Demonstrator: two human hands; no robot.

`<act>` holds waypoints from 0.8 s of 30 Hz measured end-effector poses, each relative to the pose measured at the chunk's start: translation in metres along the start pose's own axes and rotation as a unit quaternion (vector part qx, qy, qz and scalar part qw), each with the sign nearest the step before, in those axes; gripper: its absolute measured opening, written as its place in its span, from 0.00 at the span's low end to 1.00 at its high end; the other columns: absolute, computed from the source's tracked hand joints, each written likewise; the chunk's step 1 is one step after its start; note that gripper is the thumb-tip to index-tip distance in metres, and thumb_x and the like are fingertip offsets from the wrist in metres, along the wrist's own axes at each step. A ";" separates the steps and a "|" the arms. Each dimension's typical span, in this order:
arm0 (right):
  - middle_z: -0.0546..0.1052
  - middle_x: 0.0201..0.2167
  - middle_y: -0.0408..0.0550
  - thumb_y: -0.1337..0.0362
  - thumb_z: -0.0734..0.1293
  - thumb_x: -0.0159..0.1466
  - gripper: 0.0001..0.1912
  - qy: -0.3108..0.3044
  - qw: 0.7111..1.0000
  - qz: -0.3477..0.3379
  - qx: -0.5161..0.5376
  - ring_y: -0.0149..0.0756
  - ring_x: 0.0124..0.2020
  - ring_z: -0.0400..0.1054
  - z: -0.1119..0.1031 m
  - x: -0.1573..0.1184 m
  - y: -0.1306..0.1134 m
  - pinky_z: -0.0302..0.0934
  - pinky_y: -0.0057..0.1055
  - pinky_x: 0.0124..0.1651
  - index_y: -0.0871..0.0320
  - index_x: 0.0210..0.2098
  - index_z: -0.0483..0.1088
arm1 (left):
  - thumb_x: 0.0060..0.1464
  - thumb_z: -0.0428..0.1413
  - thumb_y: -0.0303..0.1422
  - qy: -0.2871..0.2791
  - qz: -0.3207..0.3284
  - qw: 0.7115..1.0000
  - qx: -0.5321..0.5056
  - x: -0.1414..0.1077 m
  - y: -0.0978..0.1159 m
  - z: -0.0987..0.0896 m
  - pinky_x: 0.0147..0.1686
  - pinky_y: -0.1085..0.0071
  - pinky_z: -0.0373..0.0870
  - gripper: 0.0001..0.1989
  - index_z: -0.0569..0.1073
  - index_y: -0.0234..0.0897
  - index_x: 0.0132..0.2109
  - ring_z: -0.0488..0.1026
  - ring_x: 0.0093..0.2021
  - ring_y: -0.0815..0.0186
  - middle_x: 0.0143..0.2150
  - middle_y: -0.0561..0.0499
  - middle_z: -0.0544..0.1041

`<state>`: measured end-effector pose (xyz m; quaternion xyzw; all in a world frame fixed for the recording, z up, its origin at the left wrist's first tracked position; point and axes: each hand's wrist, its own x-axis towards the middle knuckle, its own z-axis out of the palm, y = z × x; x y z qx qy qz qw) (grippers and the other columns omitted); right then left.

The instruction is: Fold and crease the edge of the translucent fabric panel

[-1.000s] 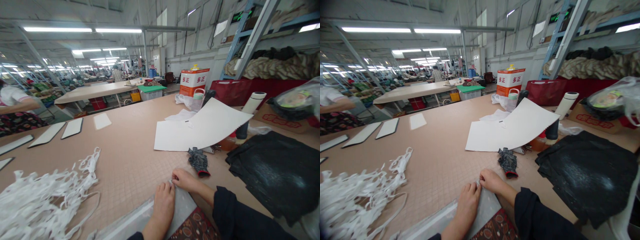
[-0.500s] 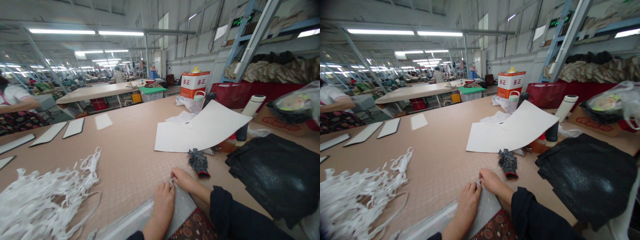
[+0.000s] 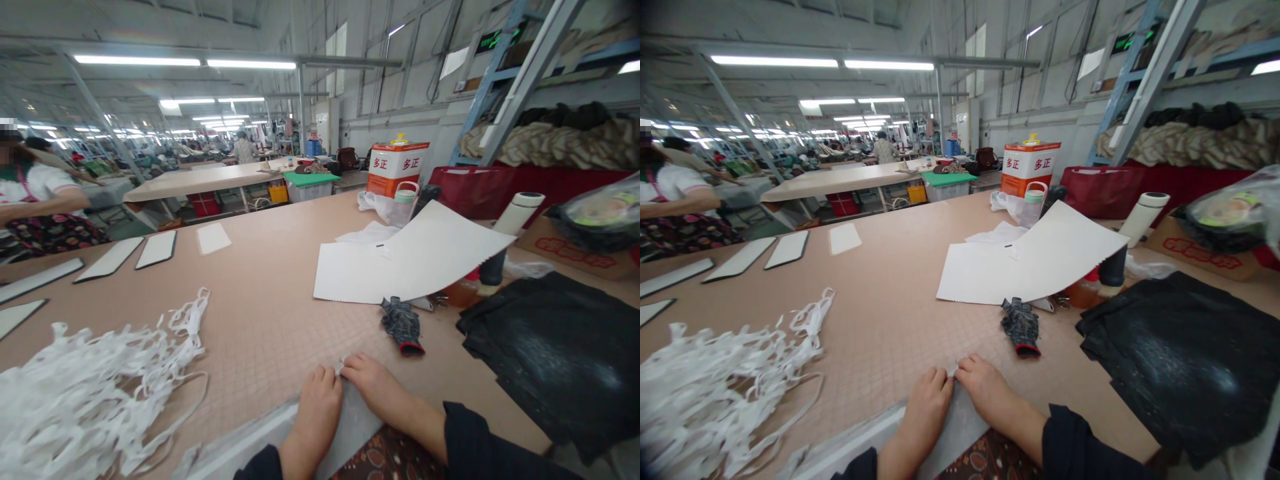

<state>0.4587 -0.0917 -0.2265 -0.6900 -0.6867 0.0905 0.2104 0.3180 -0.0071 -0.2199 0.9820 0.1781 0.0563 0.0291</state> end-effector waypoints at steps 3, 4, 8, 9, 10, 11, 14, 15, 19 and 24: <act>0.71 0.41 0.50 0.73 0.60 0.59 0.14 0.009 0.997 -0.059 -0.042 0.39 0.45 0.61 0.005 -0.008 0.000 0.57 0.36 0.49 0.59 0.44 0.66 | 0.55 0.49 0.24 -0.011 0.021 1.000 0.016 -0.008 -0.006 -0.002 0.34 0.66 0.65 0.07 0.69 0.36 0.39 0.66 0.37 0.61 0.36 0.49 0.70; 0.71 0.41 0.50 0.73 0.60 0.59 0.16 0.014 0.996 -0.071 -0.050 0.39 0.46 0.61 0.005 -0.011 0.001 0.57 0.36 0.50 0.59 0.46 0.65 | 0.55 0.48 0.24 -0.016 0.022 1.000 0.011 -0.012 -0.011 -0.004 0.34 0.67 0.65 0.07 0.69 0.36 0.39 0.66 0.37 0.62 0.36 0.49 0.70; 0.71 0.41 0.51 0.74 0.59 0.59 0.17 0.007 0.994 -0.089 -0.064 0.39 0.46 0.61 0.002 -0.013 0.004 0.57 0.35 0.49 0.60 0.48 0.64 | 0.56 0.47 0.24 -0.062 -0.010 0.998 -0.026 -0.041 -0.040 -0.018 0.36 0.69 0.63 0.08 0.70 0.38 0.39 0.65 0.37 0.65 0.37 0.51 0.70; 0.72 0.40 0.51 0.75 0.59 0.59 0.16 -0.001 0.994 -0.088 -0.069 0.39 0.44 0.62 0.000 -0.012 0.004 0.58 0.34 0.48 0.60 0.46 0.65 | 0.56 0.47 0.25 -0.080 -0.030 0.996 -0.037 -0.049 -0.048 -0.023 0.36 0.70 0.63 0.08 0.70 0.38 0.38 0.65 0.37 0.65 0.37 0.51 0.70; 0.72 0.39 0.51 0.75 0.60 0.59 0.14 -0.007 0.993 -0.082 -0.080 0.39 0.43 0.62 -0.001 -0.009 0.002 0.58 0.34 0.46 0.60 0.44 0.67 | 0.57 0.47 0.25 -0.095 -0.051 0.993 -0.049 -0.057 -0.054 -0.027 0.37 0.71 0.62 0.08 0.70 0.38 0.38 0.65 0.38 0.65 0.37 0.51 0.70; 0.72 0.37 0.52 0.75 0.60 0.59 0.12 -0.013 0.993 -0.072 -0.096 0.39 0.41 0.63 -0.001 -0.006 -0.001 0.58 0.34 0.44 0.61 0.41 0.68 | 0.57 0.47 0.26 -0.108 -0.070 0.990 -0.059 -0.063 -0.059 -0.031 0.37 0.71 0.62 0.08 0.70 0.38 0.37 0.66 0.38 0.66 0.37 0.52 0.70; 0.72 0.33 0.51 0.75 0.60 0.59 0.08 -0.025 0.988 -0.048 -0.142 0.40 0.36 0.63 0.005 0.007 -0.018 0.58 0.35 0.40 0.60 0.34 0.69 | 0.57 0.46 0.27 -0.120 -0.091 0.987 -0.061 -0.076 -0.065 -0.036 0.38 0.71 0.62 0.08 0.70 0.38 0.36 0.66 0.38 0.66 0.37 0.51 0.70; 0.72 0.33 0.50 0.74 0.60 0.59 0.08 -0.025 0.988 -0.051 -0.145 0.39 0.36 0.63 0.009 0.011 -0.026 0.58 0.35 0.39 0.60 0.34 0.69 | 0.57 0.46 0.26 -0.117 -0.086 0.988 -0.051 -0.078 -0.064 -0.035 0.38 0.71 0.62 0.08 0.70 0.38 0.37 0.65 0.38 0.66 0.37 0.51 0.70; 0.72 0.34 0.49 0.74 0.60 0.59 0.10 -0.006 0.987 -0.106 -0.120 0.39 0.36 0.64 0.026 0.015 -0.050 0.58 0.35 0.40 0.58 0.39 0.67 | 0.56 0.47 0.24 -0.078 -0.044 0.996 0.002 -0.082 -0.057 -0.026 0.37 0.68 0.62 0.09 0.70 0.38 0.40 0.65 0.38 0.63 0.37 0.50 0.71; 0.72 0.43 0.52 0.76 0.58 0.59 0.18 0.034 0.985 -0.142 -0.090 0.41 0.45 0.63 0.019 -0.013 -0.019 0.57 0.39 0.48 0.58 0.48 0.64 | 0.55 0.47 0.25 -0.072 -0.068 0.994 -0.048 -0.093 -0.068 -0.028 0.37 0.70 0.61 0.09 0.70 0.40 0.38 0.66 0.38 0.64 0.36 0.51 0.70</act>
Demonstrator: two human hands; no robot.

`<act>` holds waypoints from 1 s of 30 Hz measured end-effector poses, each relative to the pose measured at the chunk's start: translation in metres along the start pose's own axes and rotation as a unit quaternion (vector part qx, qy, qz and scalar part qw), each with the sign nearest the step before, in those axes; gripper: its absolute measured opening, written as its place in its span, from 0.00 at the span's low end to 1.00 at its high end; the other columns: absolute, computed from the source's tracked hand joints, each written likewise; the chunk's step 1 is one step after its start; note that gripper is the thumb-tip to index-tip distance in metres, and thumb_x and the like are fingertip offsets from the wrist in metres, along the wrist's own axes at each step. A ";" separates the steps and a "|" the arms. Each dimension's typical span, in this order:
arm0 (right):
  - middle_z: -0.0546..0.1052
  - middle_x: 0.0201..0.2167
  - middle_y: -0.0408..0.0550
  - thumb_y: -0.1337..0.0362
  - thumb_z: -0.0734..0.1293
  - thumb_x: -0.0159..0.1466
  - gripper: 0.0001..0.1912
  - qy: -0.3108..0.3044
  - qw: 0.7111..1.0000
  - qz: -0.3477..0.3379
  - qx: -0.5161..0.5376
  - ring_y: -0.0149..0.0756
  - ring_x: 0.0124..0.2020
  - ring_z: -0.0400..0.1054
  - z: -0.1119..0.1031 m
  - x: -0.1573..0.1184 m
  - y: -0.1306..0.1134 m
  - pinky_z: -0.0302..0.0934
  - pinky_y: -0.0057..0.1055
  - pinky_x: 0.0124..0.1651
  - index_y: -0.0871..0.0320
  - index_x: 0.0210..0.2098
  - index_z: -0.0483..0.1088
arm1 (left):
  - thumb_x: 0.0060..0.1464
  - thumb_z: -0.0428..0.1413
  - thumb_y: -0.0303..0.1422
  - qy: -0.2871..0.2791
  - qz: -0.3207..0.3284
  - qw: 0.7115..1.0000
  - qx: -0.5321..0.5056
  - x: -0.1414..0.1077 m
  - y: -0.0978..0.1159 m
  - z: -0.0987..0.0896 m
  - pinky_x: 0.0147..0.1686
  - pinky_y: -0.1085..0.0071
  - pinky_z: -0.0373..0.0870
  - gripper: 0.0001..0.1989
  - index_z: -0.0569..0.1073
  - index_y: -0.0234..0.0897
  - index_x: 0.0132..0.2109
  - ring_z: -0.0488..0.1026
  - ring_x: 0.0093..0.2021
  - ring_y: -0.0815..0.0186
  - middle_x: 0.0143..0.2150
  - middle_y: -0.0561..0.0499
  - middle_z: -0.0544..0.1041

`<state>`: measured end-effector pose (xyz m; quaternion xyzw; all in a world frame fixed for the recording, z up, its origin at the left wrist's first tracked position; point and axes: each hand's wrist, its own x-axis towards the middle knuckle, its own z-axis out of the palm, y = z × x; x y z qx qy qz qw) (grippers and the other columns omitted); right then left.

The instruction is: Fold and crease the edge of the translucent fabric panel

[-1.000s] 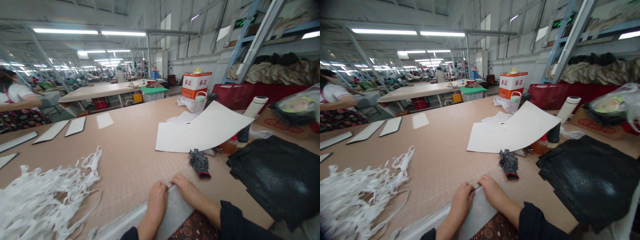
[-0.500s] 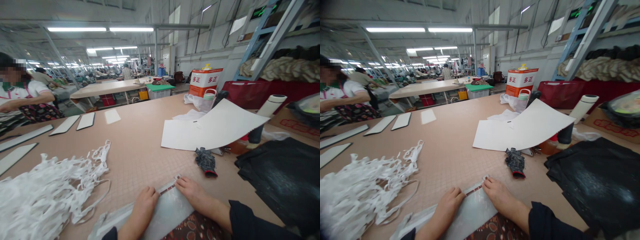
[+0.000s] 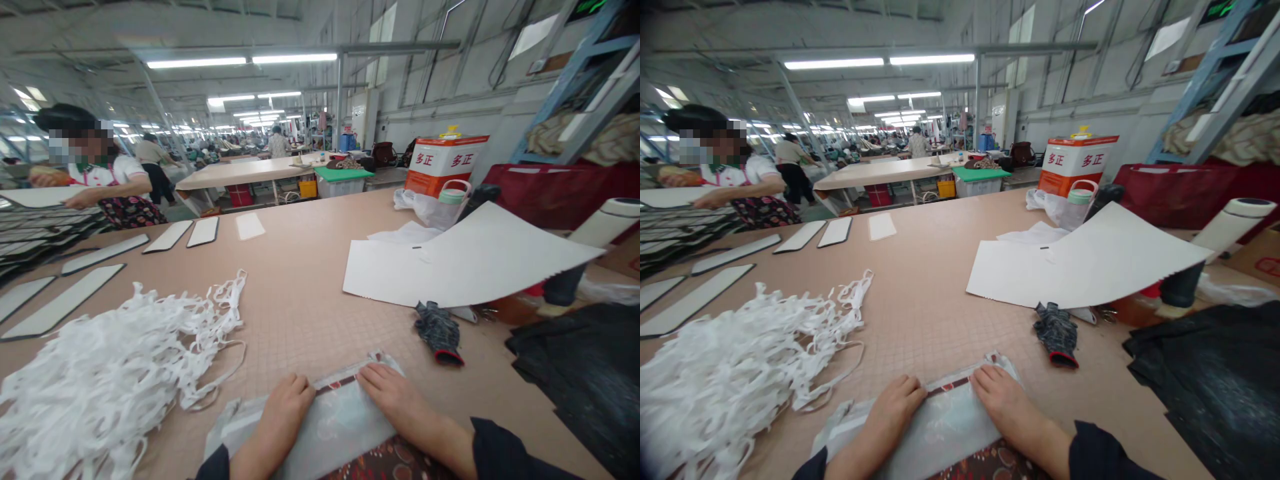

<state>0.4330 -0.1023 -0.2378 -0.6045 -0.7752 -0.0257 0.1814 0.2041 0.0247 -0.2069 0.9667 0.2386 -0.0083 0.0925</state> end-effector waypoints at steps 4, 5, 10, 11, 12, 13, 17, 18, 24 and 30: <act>0.73 0.41 0.51 0.78 0.56 0.58 0.19 -0.021 0.998 0.064 0.018 0.40 0.43 0.65 -0.015 -0.019 0.030 0.58 0.37 0.46 0.57 0.44 0.68 | 0.51 0.46 0.24 -0.043 -0.072 0.992 -0.100 -0.016 -0.025 -0.020 0.38 0.73 0.61 0.09 0.70 0.39 0.34 0.66 0.38 0.67 0.35 0.52 0.71; 0.73 0.39 0.51 0.78 0.57 0.58 0.17 -0.041 0.996 0.080 0.013 0.40 0.41 0.65 -0.017 -0.015 0.031 0.59 0.36 0.44 0.57 0.41 0.69 | 0.50 0.46 0.24 -0.050 -0.086 0.988 -0.117 -0.021 -0.030 -0.025 0.38 0.74 0.61 0.09 0.70 0.39 0.33 0.67 0.38 0.67 0.35 0.53 0.71; 0.72 0.30 0.50 0.80 0.58 0.57 0.13 -0.099 0.991 0.086 -0.034 0.39 0.33 0.65 -0.004 0.038 -0.012 0.58 0.33 0.36 0.59 0.29 0.70 | 0.49 0.47 0.24 -0.058 -0.119 0.985 -0.111 -0.037 -0.040 -0.031 0.37 0.74 0.60 0.09 0.71 0.39 0.33 0.67 0.38 0.67 0.35 0.53 0.71; 0.72 0.31 0.49 0.79 0.58 0.57 0.12 -0.095 0.993 0.069 -0.028 0.38 0.33 0.65 0.002 0.050 -0.026 0.58 0.32 0.36 0.59 0.30 0.69 | 0.50 0.47 0.24 -0.051 -0.116 0.988 -0.092 -0.039 -0.039 -0.028 0.37 0.74 0.60 0.09 0.71 0.38 0.33 0.67 0.38 0.67 0.35 0.53 0.71; 0.72 0.31 0.47 0.79 0.59 0.58 0.11 -0.088 0.995 0.049 -0.021 0.37 0.33 0.65 0.009 0.060 -0.041 0.58 0.31 0.35 0.58 0.31 0.69 | 0.52 0.46 0.25 -0.043 -0.114 0.990 -0.068 -0.041 -0.038 -0.024 0.36 0.74 0.60 0.09 0.70 0.38 0.33 0.67 0.37 0.67 0.35 0.52 0.70; 0.72 0.31 0.47 0.78 0.60 0.58 0.10 -0.080 0.996 0.030 -0.016 0.37 0.33 0.65 0.015 0.069 -0.055 0.57 0.31 0.35 0.58 0.32 0.68 | 0.53 0.46 0.25 -0.032 -0.111 0.992 -0.042 -0.044 -0.037 -0.019 0.36 0.73 0.60 0.09 0.70 0.38 0.33 0.66 0.37 0.67 0.34 0.52 0.70; 0.71 0.32 0.46 0.73 0.63 0.58 0.05 -0.040 0.998 -0.044 -0.019 0.38 0.34 0.63 0.037 0.085 -0.093 0.56 0.32 0.35 0.58 0.34 0.66 | 0.56 0.48 0.25 0.013 -0.063 0.996 0.063 -0.053 -0.034 -0.001 0.35 0.71 0.60 0.07 0.69 0.38 0.35 0.65 0.36 0.65 0.35 0.52 0.69; 0.71 0.32 0.46 0.72 0.63 0.58 0.05 -0.030 0.997 -0.065 -0.020 0.38 0.34 0.63 0.039 0.084 -0.096 0.56 0.32 0.36 0.59 0.34 0.66 | 0.56 0.48 0.24 0.022 -0.039 0.995 0.083 -0.055 -0.034 0.002 0.35 0.71 0.60 0.07 0.68 0.38 0.37 0.65 0.36 0.65 0.36 0.52 0.69; 0.71 0.33 0.48 0.76 0.60 0.59 0.09 0.030 0.994 -0.099 -0.043 0.37 0.34 0.63 0.033 0.044 -0.057 0.58 0.33 0.38 0.61 0.38 0.65 | 0.55 0.50 0.25 0.018 0.032 0.989 0.141 -0.072 -0.041 -0.005 0.35 0.68 0.60 0.09 0.66 0.36 0.44 0.64 0.37 0.64 0.38 0.49 0.70; 0.73 0.35 0.52 0.83 0.54 0.52 0.20 0.022 0.992 -0.043 -0.119 0.40 0.38 0.66 0.010 -0.011 0.020 0.60 0.34 0.38 0.62 0.39 0.67 | 0.54 0.53 0.26 0.028 0.005 0.989 0.146 -0.097 -0.055 -0.021 0.38 0.68 0.61 0.05 0.68 0.36 0.40 0.65 0.36 0.65 0.37 0.52 0.70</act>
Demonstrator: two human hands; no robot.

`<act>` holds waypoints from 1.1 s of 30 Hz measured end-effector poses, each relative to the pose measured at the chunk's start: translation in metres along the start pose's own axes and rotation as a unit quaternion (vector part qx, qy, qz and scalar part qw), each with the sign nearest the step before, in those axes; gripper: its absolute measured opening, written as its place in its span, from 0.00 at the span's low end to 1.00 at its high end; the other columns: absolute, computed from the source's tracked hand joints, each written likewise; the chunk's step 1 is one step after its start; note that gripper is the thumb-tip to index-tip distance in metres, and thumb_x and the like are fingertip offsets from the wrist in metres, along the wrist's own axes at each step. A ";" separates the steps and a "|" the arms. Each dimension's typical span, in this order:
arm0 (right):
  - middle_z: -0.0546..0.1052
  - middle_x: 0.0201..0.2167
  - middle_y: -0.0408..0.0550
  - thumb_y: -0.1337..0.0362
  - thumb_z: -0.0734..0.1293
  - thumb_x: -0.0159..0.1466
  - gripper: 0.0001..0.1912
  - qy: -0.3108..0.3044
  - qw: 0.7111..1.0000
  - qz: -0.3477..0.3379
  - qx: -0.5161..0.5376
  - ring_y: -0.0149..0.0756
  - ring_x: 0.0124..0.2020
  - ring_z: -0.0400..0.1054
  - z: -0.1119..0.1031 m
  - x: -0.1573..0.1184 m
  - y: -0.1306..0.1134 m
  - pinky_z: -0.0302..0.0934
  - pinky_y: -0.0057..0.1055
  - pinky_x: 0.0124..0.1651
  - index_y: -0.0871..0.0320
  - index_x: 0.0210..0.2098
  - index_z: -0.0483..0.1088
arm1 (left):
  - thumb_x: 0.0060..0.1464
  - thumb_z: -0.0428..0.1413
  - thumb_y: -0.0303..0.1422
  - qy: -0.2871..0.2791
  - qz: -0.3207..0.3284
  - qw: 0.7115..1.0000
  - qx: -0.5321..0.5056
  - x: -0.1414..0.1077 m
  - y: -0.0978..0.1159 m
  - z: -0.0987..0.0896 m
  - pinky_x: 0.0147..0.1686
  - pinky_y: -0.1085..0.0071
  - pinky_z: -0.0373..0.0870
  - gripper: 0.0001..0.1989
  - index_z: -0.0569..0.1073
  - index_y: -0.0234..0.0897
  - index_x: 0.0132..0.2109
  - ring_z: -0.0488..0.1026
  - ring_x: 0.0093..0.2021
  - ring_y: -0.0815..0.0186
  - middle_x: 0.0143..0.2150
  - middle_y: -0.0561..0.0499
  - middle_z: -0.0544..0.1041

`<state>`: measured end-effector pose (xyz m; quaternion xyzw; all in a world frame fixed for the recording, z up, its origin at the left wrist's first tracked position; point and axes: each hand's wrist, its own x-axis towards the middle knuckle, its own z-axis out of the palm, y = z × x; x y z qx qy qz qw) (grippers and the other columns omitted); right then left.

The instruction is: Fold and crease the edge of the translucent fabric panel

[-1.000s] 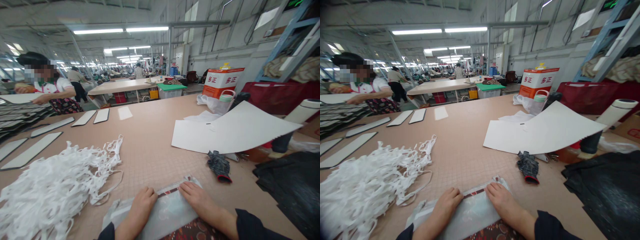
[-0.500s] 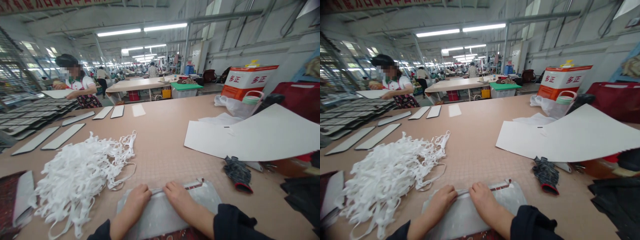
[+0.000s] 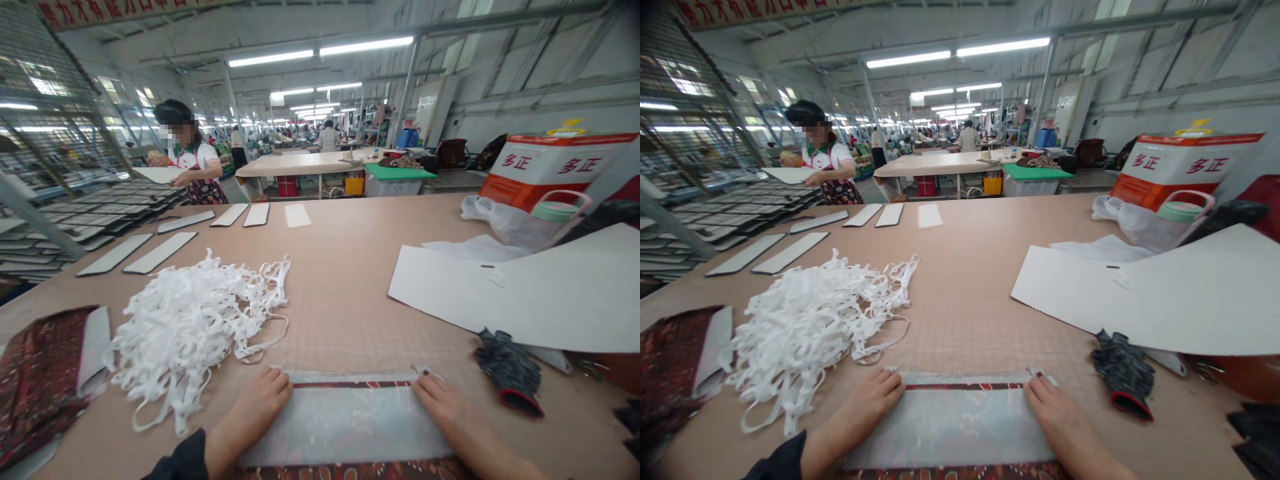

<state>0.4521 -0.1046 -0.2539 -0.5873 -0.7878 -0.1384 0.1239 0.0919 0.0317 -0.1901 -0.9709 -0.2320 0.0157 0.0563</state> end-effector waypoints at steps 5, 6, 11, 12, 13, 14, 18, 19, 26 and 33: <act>0.73 0.27 0.51 0.83 0.57 0.50 0.16 -0.125 0.991 0.036 -0.005 0.40 0.29 0.67 -0.008 0.055 -0.041 0.60 0.34 0.33 0.60 0.26 0.70 | 0.54 0.52 0.26 0.071 -0.011 0.997 0.015 -0.007 0.003 0.009 0.54 0.58 0.51 0.03 0.68 0.37 0.38 0.65 0.37 0.66 0.34 0.54 0.70; 0.73 0.28 0.49 0.83 0.58 0.50 0.16 -0.131 0.991 0.023 0.022 0.39 0.31 0.67 -0.008 0.074 -0.063 0.60 0.33 0.33 0.59 0.28 0.70 | 0.55 0.52 0.26 0.082 -0.021 0.996 0.019 -0.008 0.005 0.013 0.55 0.57 0.49 0.04 0.68 0.37 0.38 0.65 0.38 0.66 0.34 0.54 0.70; 0.72 0.35 0.49 0.74 0.64 0.55 0.12 -0.070 0.990 -0.072 0.096 0.40 0.35 0.64 0.008 0.128 -0.157 0.59 0.35 0.37 0.61 0.39 0.68 | 0.56 0.48 0.26 0.115 -0.087 0.989 0.028 -0.017 0.019 0.029 0.56 0.57 0.49 0.08 0.68 0.37 0.42 0.66 0.41 0.65 0.37 0.52 0.71; 0.72 0.35 0.50 0.72 0.65 0.55 0.12 -0.064 0.990 -0.089 0.093 0.41 0.36 0.64 0.011 0.127 -0.163 0.59 0.36 0.37 0.61 0.40 0.68 | 0.56 0.48 0.25 0.118 -0.097 0.988 0.027 -0.020 0.021 0.031 0.55 0.58 0.49 0.08 0.68 0.36 0.43 0.66 0.42 0.65 0.38 0.51 0.71; 0.72 0.36 0.51 0.72 0.65 0.55 0.12 -0.061 0.989 -0.099 0.088 0.42 0.37 0.64 0.014 0.122 -0.164 0.58 0.37 0.38 0.62 0.40 0.68 | 0.57 0.47 0.25 0.120 -0.105 0.987 0.025 -0.023 0.022 0.032 0.55 0.58 0.49 0.09 0.68 0.36 0.44 0.66 0.42 0.65 0.38 0.51 0.72; 0.72 0.36 0.52 0.72 0.66 0.54 0.12 -0.062 0.990 -0.100 0.081 0.43 0.37 0.64 0.015 0.115 -0.161 0.58 0.38 0.38 0.62 0.39 0.68 | 0.57 0.47 0.25 0.122 -0.113 0.986 0.022 -0.026 0.022 0.032 0.55 0.58 0.49 0.10 0.68 0.36 0.44 0.66 0.43 0.65 0.39 0.51 0.72; 0.73 0.33 0.52 0.77 0.65 0.51 0.11 -0.098 0.992 -0.055 0.053 0.43 0.34 0.64 0.010 0.098 -0.132 0.58 0.37 0.34 0.61 0.33 0.71 | 0.58 0.44 0.25 0.125 -0.139 0.982 0.004 -0.036 0.021 0.027 0.54 0.59 0.51 0.12 0.68 0.38 0.45 0.67 0.42 0.65 0.39 0.51 0.73; 0.73 0.31 0.52 0.78 0.65 0.51 0.10 -0.111 0.992 -0.045 0.047 0.43 0.33 0.65 0.008 0.100 -0.130 0.57 0.37 0.32 0.61 0.31 0.71 | 0.58 0.44 0.25 0.124 -0.145 0.982 0.001 -0.038 0.021 0.026 0.54 0.59 0.51 0.12 0.68 0.38 0.45 0.67 0.42 0.65 0.39 0.51 0.73; 0.73 0.32 0.48 0.74 0.65 0.55 0.10 -0.082 0.983 -0.109 0.120 0.40 0.34 0.64 0.008 0.150 -0.188 0.57 0.35 0.34 0.61 0.37 0.70 | 0.59 0.43 0.26 0.152 -0.168 0.974 0.014 -0.041 0.027 0.027 0.53 0.60 0.51 0.12 0.69 0.37 0.44 0.67 0.42 0.64 0.40 0.51 0.74; 0.73 0.32 0.50 0.77 0.64 0.53 0.10 -0.119 0.984 -0.073 0.109 0.42 0.35 0.65 0.006 0.127 -0.164 0.56 0.35 0.35 0.61 0.34 0.71 | 0.57 0.45 0.24 0.159 -0.201 0.967 -0.015 -0.048 0.029 0.030 0.52 0.59 0.53 0.13 0.69 0.39 0.45 0.67 0.41 0.64 0.42 0.51 0.74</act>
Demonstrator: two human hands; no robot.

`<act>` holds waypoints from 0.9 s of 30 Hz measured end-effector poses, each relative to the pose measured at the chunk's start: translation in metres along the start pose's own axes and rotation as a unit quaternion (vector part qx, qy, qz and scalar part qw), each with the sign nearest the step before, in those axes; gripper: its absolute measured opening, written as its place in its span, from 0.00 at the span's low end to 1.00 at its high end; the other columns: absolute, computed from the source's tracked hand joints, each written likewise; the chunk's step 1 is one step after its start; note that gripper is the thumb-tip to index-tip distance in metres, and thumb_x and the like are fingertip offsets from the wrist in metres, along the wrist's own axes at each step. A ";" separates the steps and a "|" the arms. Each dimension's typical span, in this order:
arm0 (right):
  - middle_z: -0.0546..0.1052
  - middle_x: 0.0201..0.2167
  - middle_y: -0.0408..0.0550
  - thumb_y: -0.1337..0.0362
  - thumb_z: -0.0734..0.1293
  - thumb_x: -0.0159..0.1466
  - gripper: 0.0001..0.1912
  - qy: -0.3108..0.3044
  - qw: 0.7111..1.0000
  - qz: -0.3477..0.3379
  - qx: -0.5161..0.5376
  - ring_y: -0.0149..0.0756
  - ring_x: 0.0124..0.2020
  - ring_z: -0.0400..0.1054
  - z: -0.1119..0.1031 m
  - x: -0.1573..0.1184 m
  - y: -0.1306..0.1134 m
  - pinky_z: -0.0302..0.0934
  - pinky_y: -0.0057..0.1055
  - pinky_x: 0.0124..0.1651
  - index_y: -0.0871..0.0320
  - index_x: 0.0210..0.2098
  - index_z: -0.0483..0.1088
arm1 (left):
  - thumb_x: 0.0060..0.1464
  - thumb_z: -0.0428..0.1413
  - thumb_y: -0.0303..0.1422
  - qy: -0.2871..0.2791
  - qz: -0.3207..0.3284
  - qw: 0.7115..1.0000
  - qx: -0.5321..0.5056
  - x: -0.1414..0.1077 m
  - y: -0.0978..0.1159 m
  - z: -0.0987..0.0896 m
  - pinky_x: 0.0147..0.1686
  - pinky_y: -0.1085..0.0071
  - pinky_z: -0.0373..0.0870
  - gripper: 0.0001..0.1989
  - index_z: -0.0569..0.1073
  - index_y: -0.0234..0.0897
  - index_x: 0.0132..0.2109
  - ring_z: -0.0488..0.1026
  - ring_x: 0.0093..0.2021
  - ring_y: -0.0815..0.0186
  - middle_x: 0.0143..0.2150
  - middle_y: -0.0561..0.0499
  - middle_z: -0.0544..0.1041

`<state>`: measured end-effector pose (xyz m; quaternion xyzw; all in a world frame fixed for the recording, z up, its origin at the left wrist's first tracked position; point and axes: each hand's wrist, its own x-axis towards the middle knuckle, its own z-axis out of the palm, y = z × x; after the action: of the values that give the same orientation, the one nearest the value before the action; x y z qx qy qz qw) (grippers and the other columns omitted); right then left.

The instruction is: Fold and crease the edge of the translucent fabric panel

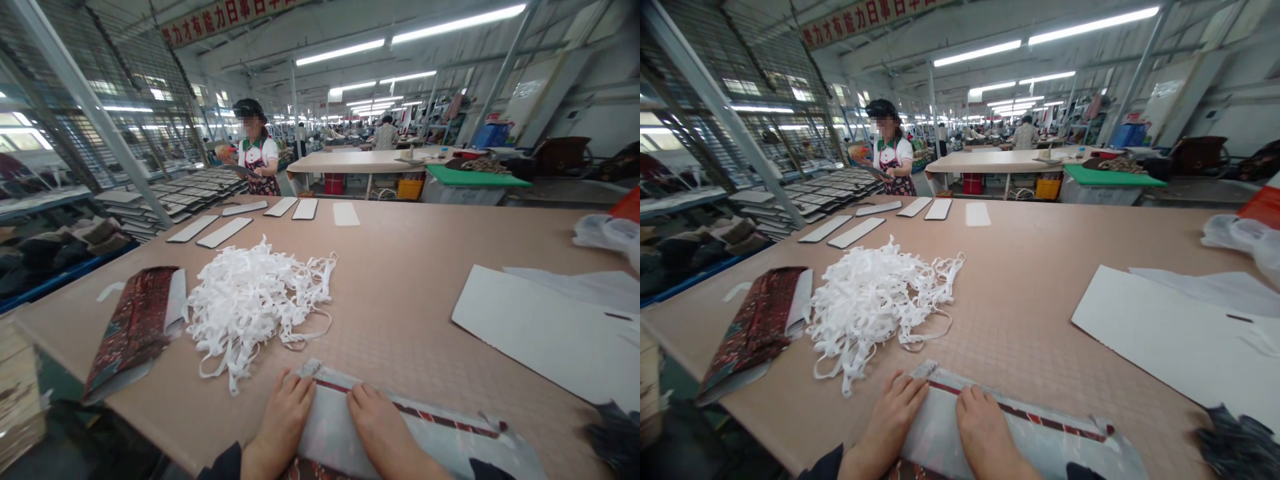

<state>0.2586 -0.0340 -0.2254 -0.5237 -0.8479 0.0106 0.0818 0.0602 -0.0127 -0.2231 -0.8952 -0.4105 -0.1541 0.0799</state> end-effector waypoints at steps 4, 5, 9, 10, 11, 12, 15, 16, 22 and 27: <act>0.73 0.32 0.50 0.77 0.60 0.55 0.11 -0.075 0.996 0.035 0.025 0.40 0.36 0.66 -0.011 0.014 0.009 0.56 0.32 0.35 0.60 0.31 0.71 | 0.53 0.48 0.22 -0.006 -0.074 0.996 -0.038 0.002 -0.001 -0.005 0.47 0.61 0.60 0.12 0.70 0.41 0.41 0.68 0.39 0.64 0.39 0.51 0.74; 0.74 0.33 0.50 0.77 0.59 0.55 0.12 -0.087 0.994 0.050 0.041 0.40 0.36 0.66 -0.013 0.022 0.008 0.56 0.31 0.36 0.60 0.32 0.71 | 0.52 0.48 0.22 -0.005 -0.093 0.994 -0.048 0.002 -0.001 -0.006 0.44 0.62 0.62 0.11 0.71 0.41 0.39 0.68 0.39 0.63 0.39 0.51 0.73; 0.73 0.35 0.52 0.75 0.58 0.54 0.12 -0.114 0.979 0.108 0.131 0.40 0.39 0.66 -0.021 0.045 0.004 0.56 0.30 0.38 0.61 0.35 0.69 | 0.52 0.48 0.25 0.027 -0.143 0.985 -0.092 0.000 -0.004 -0.005 0.40 0.63 0.67 0.10 0.71 0.39 0.39 0.69 0.39 0.62 0.39 0.48 0.73; 0.73 0.35 0.52 0.75 0.58 0.53 0.12 -0.116 0.975 0.111 0.154 0.40 0.39 0.66 -0.023 0.046 0.005 0.56 0.30 0.38 0.61 0.33 0.69 | 0.52 0.49 0.26 0.040 -0.155 0.982 -0.105 -0.001 -0.005 -0.003 0.40 0.63 0.67 0.10 0.70 0.39 0.40 0.70 0.40 0.61 0.40 0.48 0.73; 0.73 0.34 0.51 0.75 0.58 0.52 0.11 -0.113 0.972 0.105 0.176 0.39 0.38 0.66 -0.024 0.045 0.006 0.55 0.30 0.38 0.60 0.31 0.68 | 0.52 0.50 0.27 0.053 -0.167 0.977 -0.119 -0.002 -0.005 -0.002 0.41 0.62 0.68 0.10 0.70 0.38 0.42 0.70 0.41 0.61 0.41 0.47 0.73; 0.73 0.33 0.51 0.74 0.58 0.52 0.10 -0.106 0.970 0.095 0.197 0.39 0.38 0.65 -0.026 0.044 0.008 0.55 0.29 0.38 0.59 0.30 0.68 | 0.52 0.51 0.29 0.065 -0.182 0.972 -0.133 -0.002 -0.006 0.000 0.41 0.61 0.68 0.10 0.69 0.38 0.43 0.70 0.42 0.60 0.41 0.46 0.73; 0.72 0.30 0.48 0.74 0.58 0.51 0.08 -0.096 0.954 0.064 0.276 0.37 0.34 0.65 -0.029 0.042 0.013 0.55 0.29 0.36 0.58 0.27 0.66 | 0.50 0.53 0.33 0.085 -0.241 0.949 -0.183 0.000 -0.007 0.004 0.42 0.59 0.69 0.12 0.69 0.38 0.43 0.71 0.42 0.59 0.40 0.46 0.74; 0.72 0.29 0.46 0.73 0.58 0.51 0.08 -0.099 0.942 0.059 0.315 0.36 0.33 0.65 -0.029 0.043 0.013 0.55 0.28 0.35 0.57 0.28 0.65 | 0.49 0.53 0.33 0.084 -0.262 0.940 -0.200 0.001 -0.007 0.006 0.42 0.59 0.69 0.12 0.69 0.38 0.43 0.71 0.41 0.60 0.40 0.47 0.74; 0.72 0.31 0.43 0.75 0.56 0.49 0.14 -0.082 0.829 0.047 0.551 0.33 0.34 0.67 -0.011 0.060 -0.002 0.58 0.28 0.38 0.57 0.33 0.61 | 0.47 0.53 0.34 0.093 -0.320 0.894 -0.298 0.003 -0.007 0.011 0.40 0.61 0.70 0.10 0.70 0.36 0.38 0.72 0.39 0.61 0.37 0.47 0.75; 0.71 0.33 0.43 0.77 0.54 0.46 0.17 -0.048 0.800 0.026 0.598 0.33 0.39 0.66 0.001 0.060 -0.005 0.58 0.29 0.42 0.56 0.33 0.61 | 0.47 0.53 0.36 0.101 -0.358 0.870 -0.324 -0.001 -0.009 0.014 0.40 0.61 0.70 0.15 0.69 0.35 0.42 0.73 0.39 0.60 0.38 0.46 0.76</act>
<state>0.2274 0.0176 -0.2184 -0.3915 -0.6621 0.5426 0.3376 0.0558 -0.0038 -0.2366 -0.6417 -0.6199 -0.3863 -0.2340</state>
